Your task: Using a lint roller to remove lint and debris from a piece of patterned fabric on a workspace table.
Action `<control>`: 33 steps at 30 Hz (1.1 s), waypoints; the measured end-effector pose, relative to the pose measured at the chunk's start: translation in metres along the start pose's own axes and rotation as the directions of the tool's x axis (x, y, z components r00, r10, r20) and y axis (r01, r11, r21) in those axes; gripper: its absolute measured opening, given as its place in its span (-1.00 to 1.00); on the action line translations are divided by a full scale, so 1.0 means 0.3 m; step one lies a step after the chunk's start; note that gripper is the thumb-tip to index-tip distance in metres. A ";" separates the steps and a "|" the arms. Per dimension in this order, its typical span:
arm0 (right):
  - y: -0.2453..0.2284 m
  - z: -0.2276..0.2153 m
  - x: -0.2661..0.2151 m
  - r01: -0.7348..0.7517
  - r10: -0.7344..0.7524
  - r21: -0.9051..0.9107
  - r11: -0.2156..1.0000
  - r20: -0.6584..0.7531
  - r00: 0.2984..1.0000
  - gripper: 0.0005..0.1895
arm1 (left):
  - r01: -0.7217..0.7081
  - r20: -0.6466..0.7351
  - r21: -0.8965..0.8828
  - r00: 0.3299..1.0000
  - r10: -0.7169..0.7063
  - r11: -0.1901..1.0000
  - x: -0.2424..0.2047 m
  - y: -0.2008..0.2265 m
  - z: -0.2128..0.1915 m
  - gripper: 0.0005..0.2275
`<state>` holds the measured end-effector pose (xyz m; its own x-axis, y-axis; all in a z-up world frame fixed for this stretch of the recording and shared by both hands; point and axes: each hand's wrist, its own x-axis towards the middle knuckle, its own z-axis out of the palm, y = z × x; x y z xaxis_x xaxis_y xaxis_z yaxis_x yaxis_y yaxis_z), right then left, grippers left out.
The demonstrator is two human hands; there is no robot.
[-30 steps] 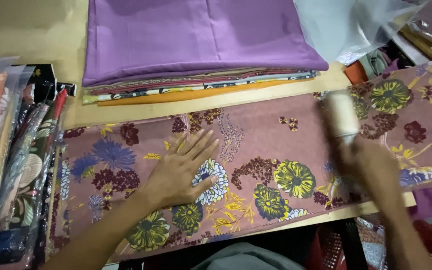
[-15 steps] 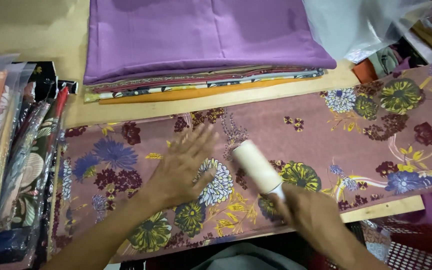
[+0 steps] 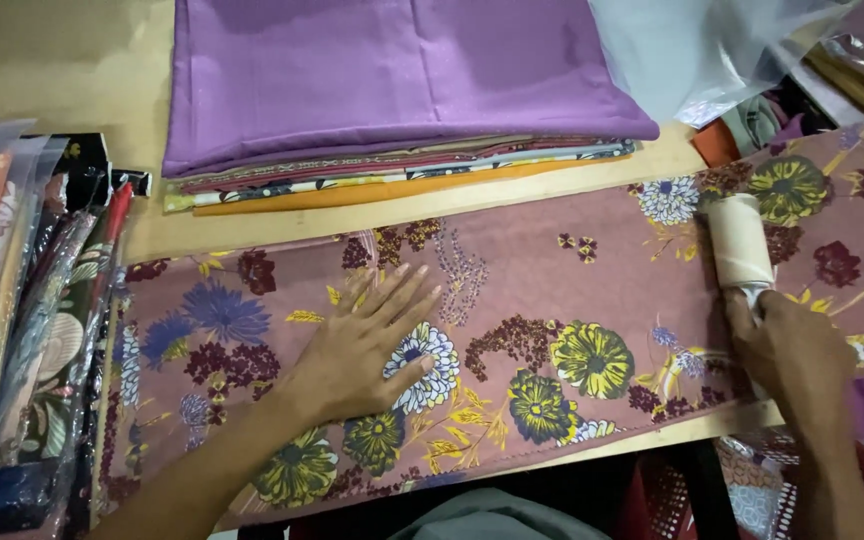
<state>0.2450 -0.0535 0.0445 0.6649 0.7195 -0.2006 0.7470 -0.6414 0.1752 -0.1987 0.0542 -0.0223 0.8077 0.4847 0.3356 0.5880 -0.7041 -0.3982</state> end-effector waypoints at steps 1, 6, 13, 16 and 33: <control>-0.011 0.003 -0.010 -0.002 0.002 0.001 1.000 -0.001 1.000 -0.30 | -0.001 -0.002 0.000 1.000 0.001 1.000 0.000 0.001 0.003 -0.25; -0.096 0.040 -0.109 0.180 -0.179 0.021 0.983 -0.038 0.983 -0.53 | 0.041 0.015 0.045 0.999 -0.042 0.998 -0.001 0.006 0.027 -0.34; -0.321 0.081 -0.321 0.510 -0.483 0.194 0.838 -0.171 0.859 -0.59 | 0.382 0.488 -0.503 0.866 -0.111 0.775 0.047 -0.022 -0.035 -0.40; -0.399 0.072 -0.380 0.612 -0.586 0.289 0.736 -0.181 0.790 -0.66 | 0.463 0.572 -0.496 0.811 -0.124 0.735 0.054 -0.027 -0.051 -0.37; -0.443 0.141 -0.445 0.759 -0.736 0.207 0.618 -0.188 0.650 -0.71 | 0.339 0.367 -0.500 0.916 -0.160 0.797 0.019 -0.013 -0.003 -0.38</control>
